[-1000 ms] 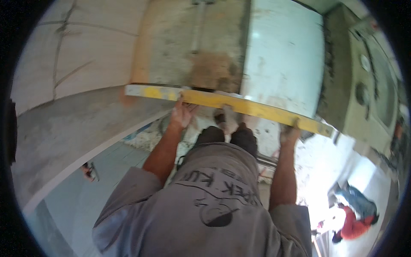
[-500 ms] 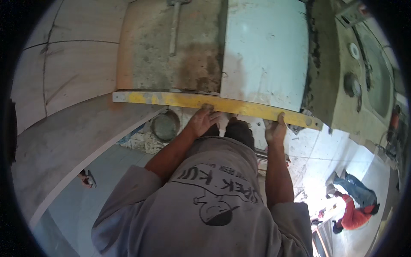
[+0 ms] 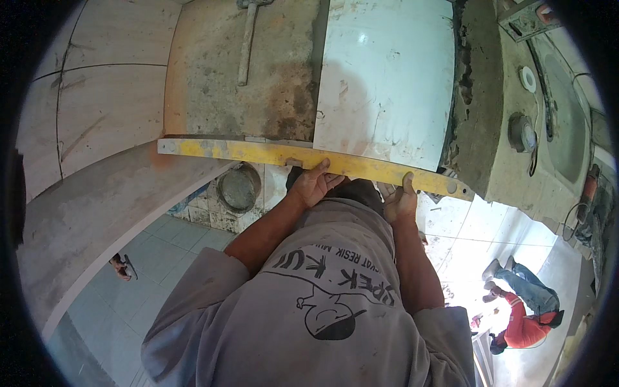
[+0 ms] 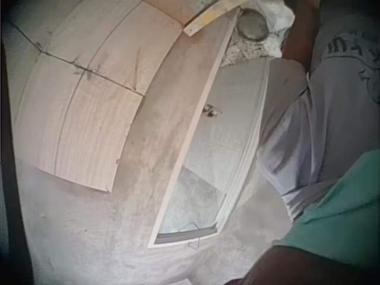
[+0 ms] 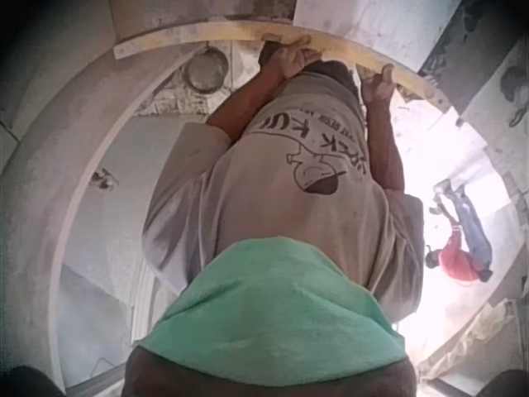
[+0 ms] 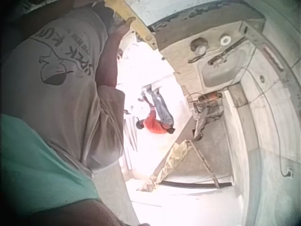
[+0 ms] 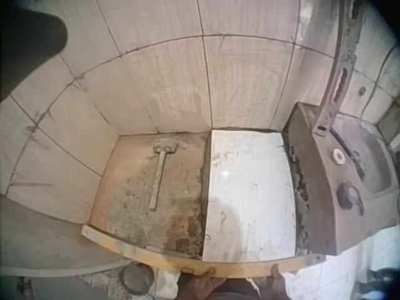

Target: The recorder is installing and leveling floor tiles using cement and tools.

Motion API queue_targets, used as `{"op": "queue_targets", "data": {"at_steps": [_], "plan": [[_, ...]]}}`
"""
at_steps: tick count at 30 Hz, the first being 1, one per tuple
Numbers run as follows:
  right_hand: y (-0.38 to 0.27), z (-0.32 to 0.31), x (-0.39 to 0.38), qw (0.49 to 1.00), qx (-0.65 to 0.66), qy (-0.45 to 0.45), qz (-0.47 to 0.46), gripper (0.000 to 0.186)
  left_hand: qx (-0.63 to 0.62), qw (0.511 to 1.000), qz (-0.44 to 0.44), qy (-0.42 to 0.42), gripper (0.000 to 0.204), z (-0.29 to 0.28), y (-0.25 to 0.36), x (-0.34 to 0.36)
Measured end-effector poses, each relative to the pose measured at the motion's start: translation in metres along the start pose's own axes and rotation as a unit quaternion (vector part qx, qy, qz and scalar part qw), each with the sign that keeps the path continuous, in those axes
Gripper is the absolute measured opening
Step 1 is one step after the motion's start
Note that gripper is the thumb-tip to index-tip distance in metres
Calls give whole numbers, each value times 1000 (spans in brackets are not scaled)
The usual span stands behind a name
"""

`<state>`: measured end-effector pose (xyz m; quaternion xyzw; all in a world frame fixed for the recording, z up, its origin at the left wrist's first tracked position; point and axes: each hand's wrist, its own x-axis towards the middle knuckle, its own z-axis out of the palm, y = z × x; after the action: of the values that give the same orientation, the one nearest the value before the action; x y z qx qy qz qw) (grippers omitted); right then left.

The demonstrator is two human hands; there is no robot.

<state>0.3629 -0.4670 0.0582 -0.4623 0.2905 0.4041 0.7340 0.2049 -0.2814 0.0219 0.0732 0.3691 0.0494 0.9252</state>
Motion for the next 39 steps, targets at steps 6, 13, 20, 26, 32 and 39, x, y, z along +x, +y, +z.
{"op": "queue_targets", "data": {"at_steps": [6,13,20,26,32,39], "plan": [[-10,-1,-5,999,-39,8,-15,66,-30,999,35,14,34,4,-14,14],[-14,-10,-8,997,-71,-9,42,59,-67,997,31,34,29,14,-16,7],[-16,-18,-3,991,-103,-41,75,65,-111,983,134,61,16,12,-35,21],[-26,-15,-6,977,-145,-84,129,74,-161,961,220,50,21,15,-52,33],[-37,-26,-3,966,-163,-114,164,73,-159,945,254,128,29,39,-56,37],[-49,-39,0,958,-184,-141,171,69,-127,941,261,173,24,36,-60,49]]}}
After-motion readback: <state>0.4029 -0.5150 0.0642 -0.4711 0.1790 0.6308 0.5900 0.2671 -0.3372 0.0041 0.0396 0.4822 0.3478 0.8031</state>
